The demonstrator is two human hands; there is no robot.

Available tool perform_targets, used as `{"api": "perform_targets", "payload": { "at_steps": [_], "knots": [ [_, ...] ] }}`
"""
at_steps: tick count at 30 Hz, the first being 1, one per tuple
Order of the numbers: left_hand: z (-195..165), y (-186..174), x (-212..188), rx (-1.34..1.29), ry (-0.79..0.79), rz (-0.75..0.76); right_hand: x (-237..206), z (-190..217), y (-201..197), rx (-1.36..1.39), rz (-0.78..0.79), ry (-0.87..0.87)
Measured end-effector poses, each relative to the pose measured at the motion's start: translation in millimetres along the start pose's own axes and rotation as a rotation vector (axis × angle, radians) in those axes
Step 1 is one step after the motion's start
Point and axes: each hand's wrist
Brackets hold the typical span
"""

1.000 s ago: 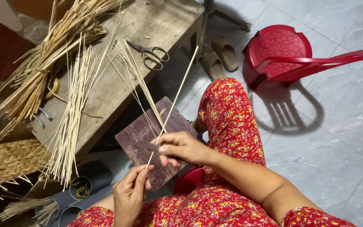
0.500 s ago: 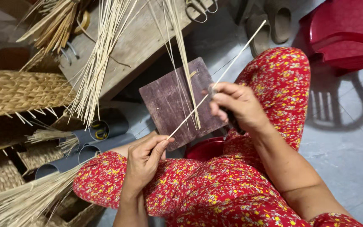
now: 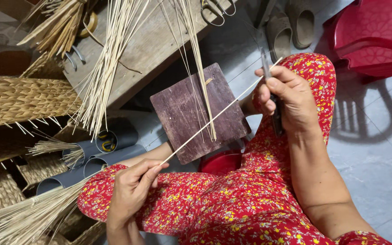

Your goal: The person sits on a low stool and splits thin bamboo strips into narrower sticks, using a knife against a small wooden board resting on the lap. They pull each long strip through the knife, trim the ends, and set finished sticks with a pile of completed strips on the table.

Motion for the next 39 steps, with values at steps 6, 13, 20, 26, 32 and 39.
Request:
{"api": "perform_targets", "payload": {
  "at_steps": [6, 13, 20, 26, 32, 39],
  "knots": [
    [14.3, -23.0, -14.4, -0.055, -0.042, -0.134, 5.2, 22.7, -8.1, 0.099, -0.09, -0.148],
    [-4.6, 22.4, 14.4, -0.224, -0.021, -0.18, -8.1, -5.1, 42.3, -0.174, 0.123, 0.077],
    [-24.8, 41.6, 27.0, -0.149, 0.146, -0.037, -16.3, -38.6, 66.2, -0.143, 0.338, 0.179],
    [-10.8, 33.0, 19.3, -0.211, 0.048, 0.006, -8.4, -29.0, 49.0, -0.171, 0.133, 0.136],
    [5.0, 20.5, 8.0, -0.202, -0.028, 0.03, -4.9, -9.7, 25.7, -0.091, 0.02, 0.044],
    [1.1, 6.3, 1.9, -0.153, -0.041, -0.037, 2.4, 15.6, -10.0, 0.073, -0.066, -0.137]
  ]
}}
Point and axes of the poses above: each hand's wrist, its own x-axis towards the middle knuckle, its own y-axis out of the palm, z = x × y, and after that the axes turned 3 degrees about z, right-handed
